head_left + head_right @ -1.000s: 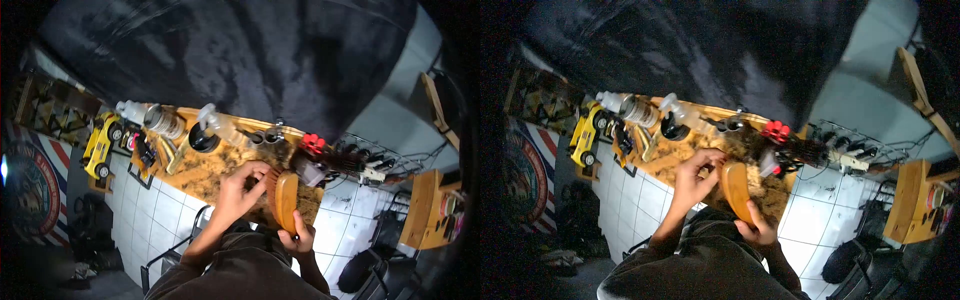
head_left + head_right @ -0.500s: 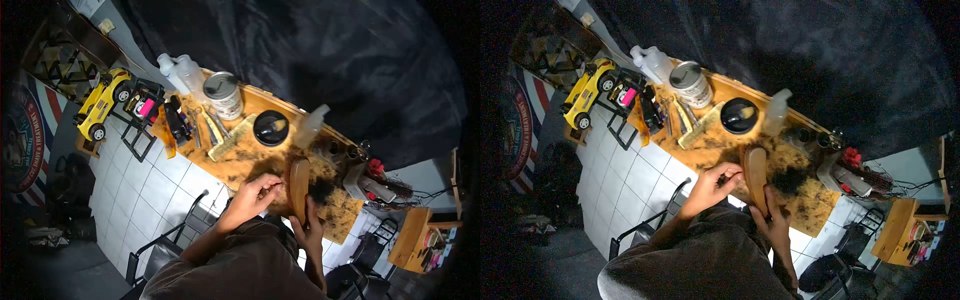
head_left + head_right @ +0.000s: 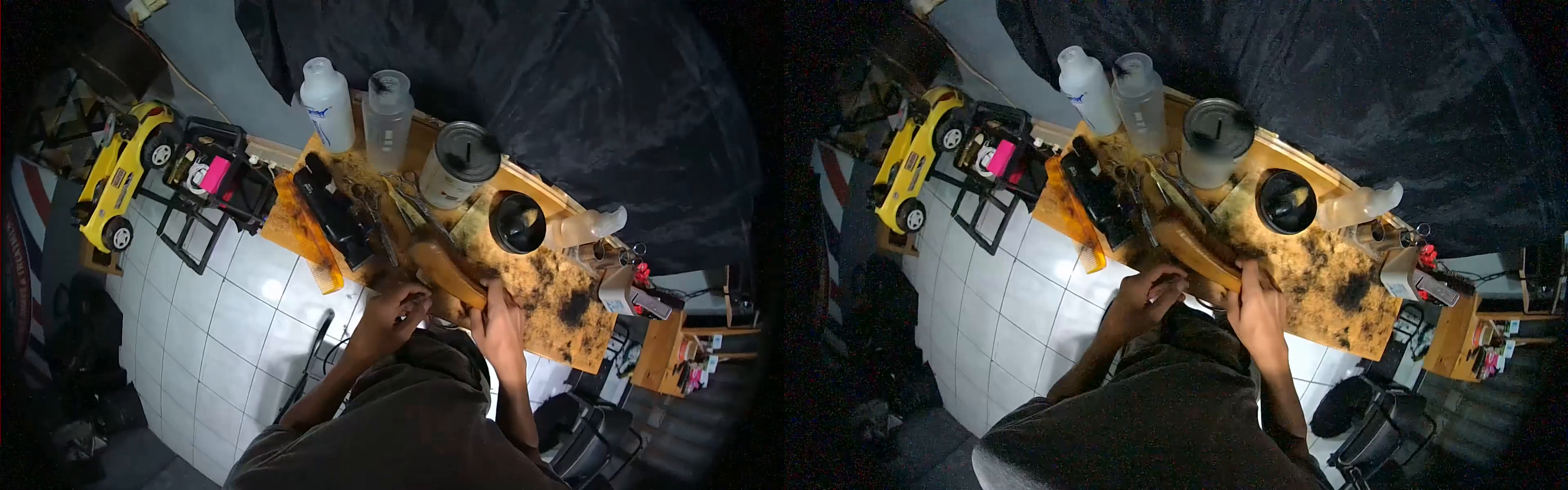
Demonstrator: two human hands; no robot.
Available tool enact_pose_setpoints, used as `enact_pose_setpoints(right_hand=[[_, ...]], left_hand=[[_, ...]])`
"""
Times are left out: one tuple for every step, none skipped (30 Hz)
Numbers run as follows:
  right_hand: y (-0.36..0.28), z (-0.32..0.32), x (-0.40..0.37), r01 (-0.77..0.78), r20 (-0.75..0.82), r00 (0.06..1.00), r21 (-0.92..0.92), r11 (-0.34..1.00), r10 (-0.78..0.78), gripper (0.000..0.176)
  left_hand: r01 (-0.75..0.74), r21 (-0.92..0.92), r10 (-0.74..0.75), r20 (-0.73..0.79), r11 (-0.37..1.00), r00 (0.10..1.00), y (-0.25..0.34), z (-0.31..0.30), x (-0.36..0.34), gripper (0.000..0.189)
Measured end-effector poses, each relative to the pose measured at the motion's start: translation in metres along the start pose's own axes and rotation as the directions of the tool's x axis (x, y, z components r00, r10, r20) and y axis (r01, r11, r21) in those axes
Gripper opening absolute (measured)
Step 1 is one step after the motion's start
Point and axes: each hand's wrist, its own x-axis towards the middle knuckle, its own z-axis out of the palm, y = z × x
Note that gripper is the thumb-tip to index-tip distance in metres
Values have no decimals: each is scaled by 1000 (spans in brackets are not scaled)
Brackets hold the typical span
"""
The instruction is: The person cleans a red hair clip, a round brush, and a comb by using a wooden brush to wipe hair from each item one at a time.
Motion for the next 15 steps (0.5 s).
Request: enact_pose_setpoints(right_hand=[[-8,7,7,48,-69,996,-28,998,-50,32],[-13,13,13,31,-65,997,-35,999,-33,32],[-18,19,19,28,-72,997,-33,999,-31,34],[-21,26,26,30,-85,996,-31,999,-32,36],[-22,33,32,59,-107,992,-89,994,-69,42],[-23,40,39,52,-114,991,-97,994,-63,42],[-24,46,45,9,-77,997,-113,994,-18,42],[-26,52,49,-34,-39,999,-126,991,29,43],[-29,56,54,-89,-13,996,-178,980,88,45],[-32,58,57,-96,-23,995,-178,979,93,45],[-35,59,60,-117,-20,993,-206,972,115,47],[-37,61,61,-137,-11,990,-235,962,139,48],[-39,62,61,-144,-10,989,-238,961,146,48],[-41,62,61,-154,3,987,-253,955,160,48],[-42,62,62,-161,15,985,-268,950,172,49]], left_hand=[[-1,-97,2,6,995,1000,-4,-5,-1,23],[7,-106,-5,22,994,1000,-6,-10,-2,23],[33,-133,-28,45,991,999,-5,-16,-4,24],[54,-157,-44,66,986,997,-5,-21,-3,24],[51,-161,-39,79,986,996,-10,-24,-3,24],[55,-140,-45,73,989,996,-16,-25,-4,25],[61,-119,-53,65,991,996,-18,-28,-5,25],[58,-120,-50,73,991,996,-18,-31,-7,25],[109,-155,-96,93,982,991,-14,-34,-8,25],[159,-186,-140,114,970,984,-12,-37,-7,26],[131,-203,-121,60,970,991,-15,-35,-8,22],[133,-205,-121,68,970,990,-15,-38,-7,22],[146,-198,-130,93,969,987,-15,-40,-8,22],[160,-190,-139,118,969,983,-16,-43,-8,22],[149,-169,-129,124,974,984,-19,-44,-7,23]])
